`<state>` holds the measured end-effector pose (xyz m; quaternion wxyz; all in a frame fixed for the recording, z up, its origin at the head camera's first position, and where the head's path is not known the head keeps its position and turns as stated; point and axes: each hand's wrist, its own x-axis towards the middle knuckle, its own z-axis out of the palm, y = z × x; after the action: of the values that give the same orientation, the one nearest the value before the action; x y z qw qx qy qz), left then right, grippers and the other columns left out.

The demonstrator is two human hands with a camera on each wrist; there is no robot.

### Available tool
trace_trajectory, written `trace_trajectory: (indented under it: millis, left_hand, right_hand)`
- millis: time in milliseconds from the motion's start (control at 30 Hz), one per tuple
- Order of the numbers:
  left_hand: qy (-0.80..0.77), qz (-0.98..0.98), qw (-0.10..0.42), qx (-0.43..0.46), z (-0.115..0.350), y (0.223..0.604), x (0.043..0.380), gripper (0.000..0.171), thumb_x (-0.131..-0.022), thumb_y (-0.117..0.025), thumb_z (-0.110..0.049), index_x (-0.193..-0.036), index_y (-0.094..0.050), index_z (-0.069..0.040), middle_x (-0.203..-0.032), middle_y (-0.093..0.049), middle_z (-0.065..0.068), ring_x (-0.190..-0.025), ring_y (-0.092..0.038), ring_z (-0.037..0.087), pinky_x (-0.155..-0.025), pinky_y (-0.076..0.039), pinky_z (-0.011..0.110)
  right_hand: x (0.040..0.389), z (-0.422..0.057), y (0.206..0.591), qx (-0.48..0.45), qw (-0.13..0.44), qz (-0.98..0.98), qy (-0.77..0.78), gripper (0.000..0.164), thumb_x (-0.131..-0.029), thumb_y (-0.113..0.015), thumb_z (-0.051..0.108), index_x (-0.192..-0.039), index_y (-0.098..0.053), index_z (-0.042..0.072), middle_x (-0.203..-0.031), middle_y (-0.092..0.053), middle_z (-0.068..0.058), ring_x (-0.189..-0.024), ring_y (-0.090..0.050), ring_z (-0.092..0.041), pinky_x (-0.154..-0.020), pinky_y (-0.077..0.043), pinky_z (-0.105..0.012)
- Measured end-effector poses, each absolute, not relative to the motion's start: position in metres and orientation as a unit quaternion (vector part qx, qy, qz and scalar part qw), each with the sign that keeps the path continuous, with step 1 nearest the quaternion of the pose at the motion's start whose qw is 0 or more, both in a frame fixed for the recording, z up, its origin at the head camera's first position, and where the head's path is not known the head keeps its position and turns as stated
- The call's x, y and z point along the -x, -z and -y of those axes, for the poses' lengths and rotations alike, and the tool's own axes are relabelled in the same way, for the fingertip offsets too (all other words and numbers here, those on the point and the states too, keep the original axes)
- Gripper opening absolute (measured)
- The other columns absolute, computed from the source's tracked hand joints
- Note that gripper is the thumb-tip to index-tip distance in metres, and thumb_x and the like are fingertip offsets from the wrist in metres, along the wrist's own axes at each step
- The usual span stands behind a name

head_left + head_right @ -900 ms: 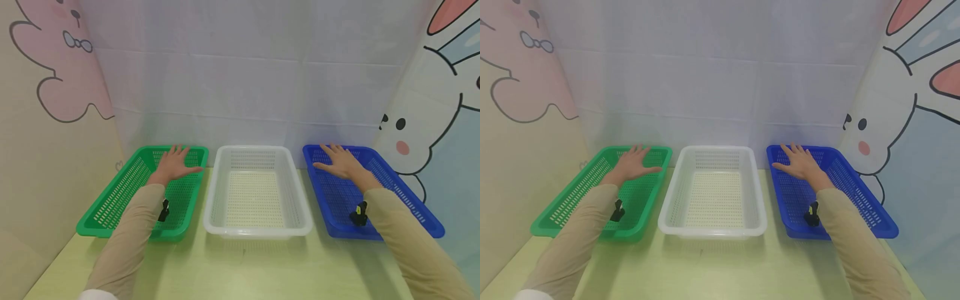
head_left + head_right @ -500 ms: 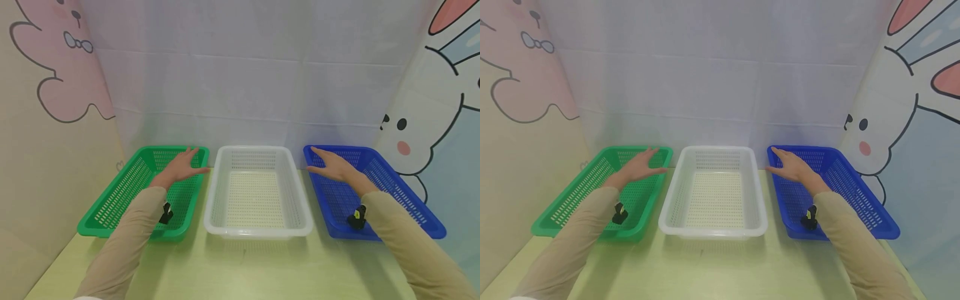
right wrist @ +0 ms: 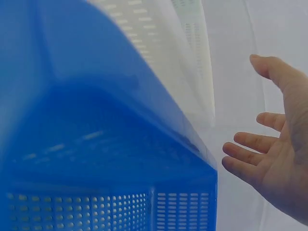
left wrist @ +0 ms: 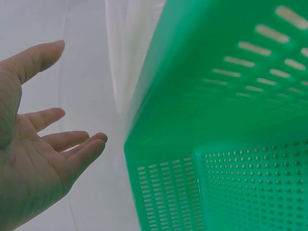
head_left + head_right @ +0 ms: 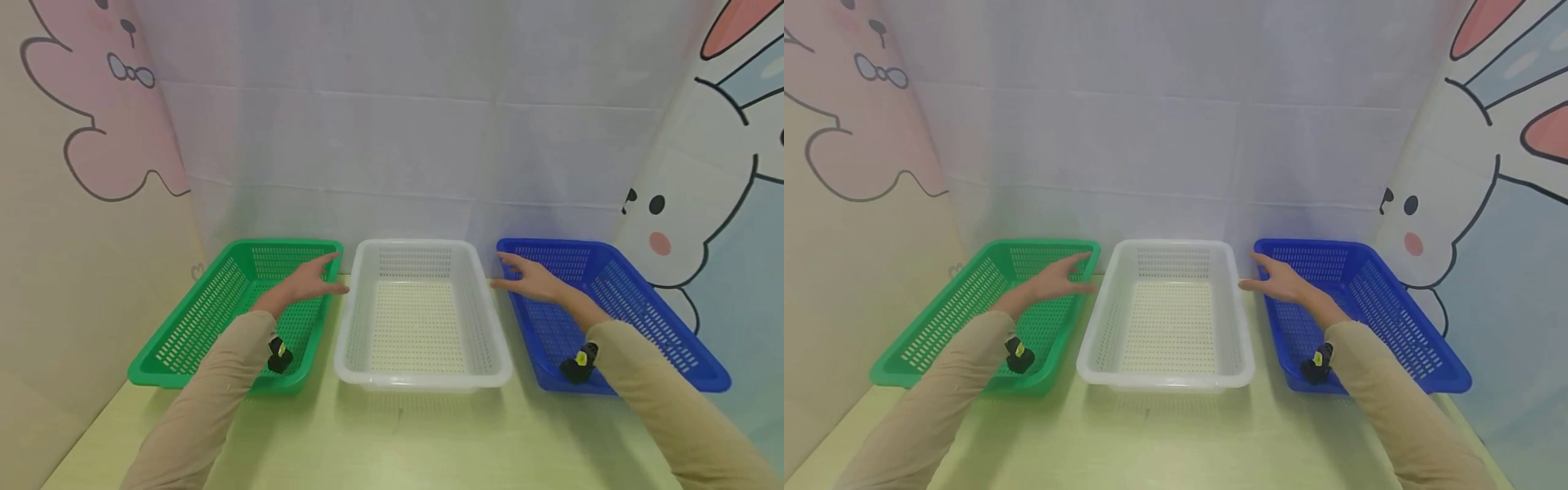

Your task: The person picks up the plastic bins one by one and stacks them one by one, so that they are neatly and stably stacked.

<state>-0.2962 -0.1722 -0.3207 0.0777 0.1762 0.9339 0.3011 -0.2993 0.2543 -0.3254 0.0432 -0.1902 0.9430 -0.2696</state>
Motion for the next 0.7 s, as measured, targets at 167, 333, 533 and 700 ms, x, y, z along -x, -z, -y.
trace_trajectory:
  millis: [167, 333, 533, 700]
  left_hand:
    - [-0.334, -0.922, 0.109, -0.164, 0.166, 0.324, 0.291, 0.077, -0.086, -0.061, -0.026, -0.144, -0.016, -0.001, -0.145, -0.022, 0.024, -0.123, -0.035, 0.042, -0.096, -0.035, 0.052]
    - [-0.351, -0.913, 0.145, -0.147, 0.161, 0.328, 0.285, 0.074, -0.087, -0.06, -0.021, -0.144, -0.016, -0.001, -0.146, -0.016, 0.024, -0.127, -0.029, 0.042, -0.097, -0.034, 0.052]
    - [-0.392, -0.892, 0.173, -0.143, 0.155, 0.33, 0.279, 0.075, -0.086, -0.061, -0.018, -0.144, -0.016, -0.001, -0.141, -0.023, 0.029, -0.126, -0.029, 0.044, -0.094, -0.038, 0.052]
    - [-0.441, -0.859, 0.223, -0.135, 0.151, 0.332, 0.275, 0.074, -0.087, -0.058, -0.01, -0.143, -0.011, 0.001, -0.139, -0.025, 0.031, -0.122, -0.035, 0.044, -0.091, -0.041, 0.051]
  right_hand:
    - [0.297, -0.251, 0.33, 0.199, 0.055, -0.924, 0.321, 0.074, -0.088, -0.058, 0.03, -0.142, -0.019, -0.004, -0.137, -0.031, -0.031, -0.121, -0.036, -0.046, -0.091, -0.038, -0.055]
    - [0.29, -0.247, 0.334, 0.192, 0.091, -0.896, 0.39, 0.072, -0.089, -0.058, 0.021, -0.141, -0.017, -0.007, -0.137, -0.028, -0.033, -0.121, -0.034, -0.048, -0.093, -0.036, -0.057]
    - [0.283, -0.239, 0.34, 0.155, 0.119, -0.889, 0.413, 0.075, -0.088, -0.058, 0.022, -0.141, -0.015, -0.007, -0.14, -0.023, -0.032, -0.124, -0.029, -0.048, -0.096, -0.03, -0.059]
    - [0.277, -0.23, 0.347, 0.114, 0.143, -0.875, 0.449, 0.08, -0.085, -0.06, 0.018, -0.142, -0.009, -0.006, -0.139, -0.021, -0.034, -0.123, -0.031, -0.048, -0.095, -0.033, -0.058]
